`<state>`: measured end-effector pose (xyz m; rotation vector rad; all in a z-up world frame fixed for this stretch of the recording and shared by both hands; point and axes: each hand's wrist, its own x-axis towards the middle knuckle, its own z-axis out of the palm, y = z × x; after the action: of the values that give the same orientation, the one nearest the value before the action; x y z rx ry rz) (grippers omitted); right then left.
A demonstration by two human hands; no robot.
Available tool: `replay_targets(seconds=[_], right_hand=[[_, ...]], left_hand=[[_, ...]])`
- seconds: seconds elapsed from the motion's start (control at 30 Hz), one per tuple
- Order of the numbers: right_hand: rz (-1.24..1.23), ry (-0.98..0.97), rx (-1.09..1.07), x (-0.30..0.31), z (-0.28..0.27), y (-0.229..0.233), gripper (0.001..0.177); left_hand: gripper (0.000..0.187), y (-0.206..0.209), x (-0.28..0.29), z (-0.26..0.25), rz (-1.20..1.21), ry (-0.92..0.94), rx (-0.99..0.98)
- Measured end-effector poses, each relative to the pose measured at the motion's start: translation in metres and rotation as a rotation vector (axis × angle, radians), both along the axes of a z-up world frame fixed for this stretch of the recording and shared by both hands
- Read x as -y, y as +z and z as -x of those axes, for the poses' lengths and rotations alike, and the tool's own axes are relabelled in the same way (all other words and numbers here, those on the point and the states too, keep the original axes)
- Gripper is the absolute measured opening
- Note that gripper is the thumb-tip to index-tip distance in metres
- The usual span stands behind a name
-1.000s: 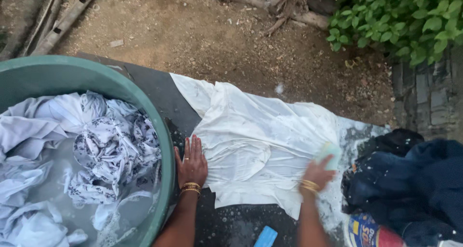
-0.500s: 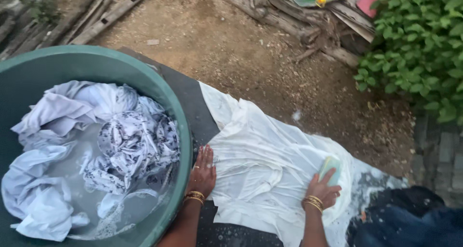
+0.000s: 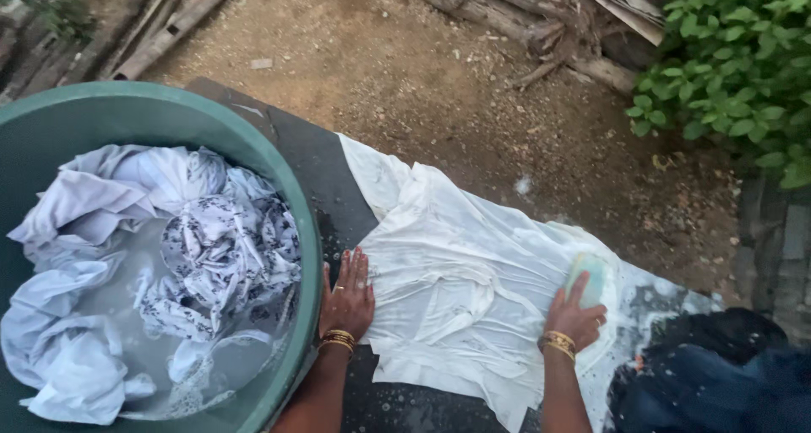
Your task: The person washes white clothes by hand on a stone bench, applying soap from a bar, scrubbing the fabric, and rinsing it in a tub of water.
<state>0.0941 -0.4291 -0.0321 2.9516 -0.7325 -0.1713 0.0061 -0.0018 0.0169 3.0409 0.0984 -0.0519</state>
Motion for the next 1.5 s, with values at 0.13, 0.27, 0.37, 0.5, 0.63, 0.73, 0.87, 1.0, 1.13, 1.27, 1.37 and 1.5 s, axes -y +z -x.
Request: replay_targets(seconds=[0.13, 0.27, 0.37, 0.5, 0.63, 0.73, 0.87, 1.0, 1.13, 1.27, 1.37, 1.5], right_hand=[[0.152, 0.236, 0.24, -0.09, 0.016, -0.046, 0.066], [-0.044, 0.769, 0.29, -0.273, 0.075, -0.048, 0.067], [0.172, 1.039, 0.367, -0.216, 0.046, -0.059, 0.069], [0.124, 0.31, 0.153, -0.041, -0.004, -0.016, 0.057], [0.167, 0.064, 0.259, -0.053, 0.001, -0.031, 0.057], [0.094, 0.4, 0.291, -0.176, 0.024, -0.07, 0.058], [-0.135, 0.79, 0.146, -0.25, 0.065, -0.064, 0.062], [0.11, 0.593, 0.073, -0.09, 0.012, -0.027, 0.065], [0.317, -0.05, 0.305, -0.013, 0.011, -0.011, 0.064], [0.071, 0.521, 0.266, -0.122, 0.015, -0.084, 0.017], [-0.061, 0.616, 0.253, -0.259, 0.089, -0.098, 0.019], [0.12, 0.75, 0.233, -0.173, 0.053, -0.071, 0.023]], left_hand=[[0.067, 0.001, 0.003, 0.001, -0.024, 0.001, -0.029], [0.064, -0.005, 0.001, 0.0, 0.03, 0.016, -0.075], [0.065, 0.001, -0.004, -0.003, -0.052, -0.005, -0.122], [0.067, 0.002, 0.0, -0.002, -0.058, -0.01, -0.057], [0.067, -0.007, 0.0, 0.002, -0.01, 0.003, -0.005], [0.067, -0.018, -0.003, 0.002, -0.014, -0.013, 0.045], [0.067, -0.029, -0.005, 0.001, 0.168, -0.065, 0.089], [0.067, -0.031, -0.005, 0.004, 0.311, -0.058, 0.141], [0.066, -0.032, -0.002, 0.0, 0.277, -0.06, 0.151], [0.068, -0.025, 0.0, 0.008, 0.243, 0.015, 0.097], [0.07, -0.013, -0.002, 0.004, 0.111, 0.016, 0.042], [0.067, -0.006, 0.0, 0.003, 0.077, 0.026, -0.011]])
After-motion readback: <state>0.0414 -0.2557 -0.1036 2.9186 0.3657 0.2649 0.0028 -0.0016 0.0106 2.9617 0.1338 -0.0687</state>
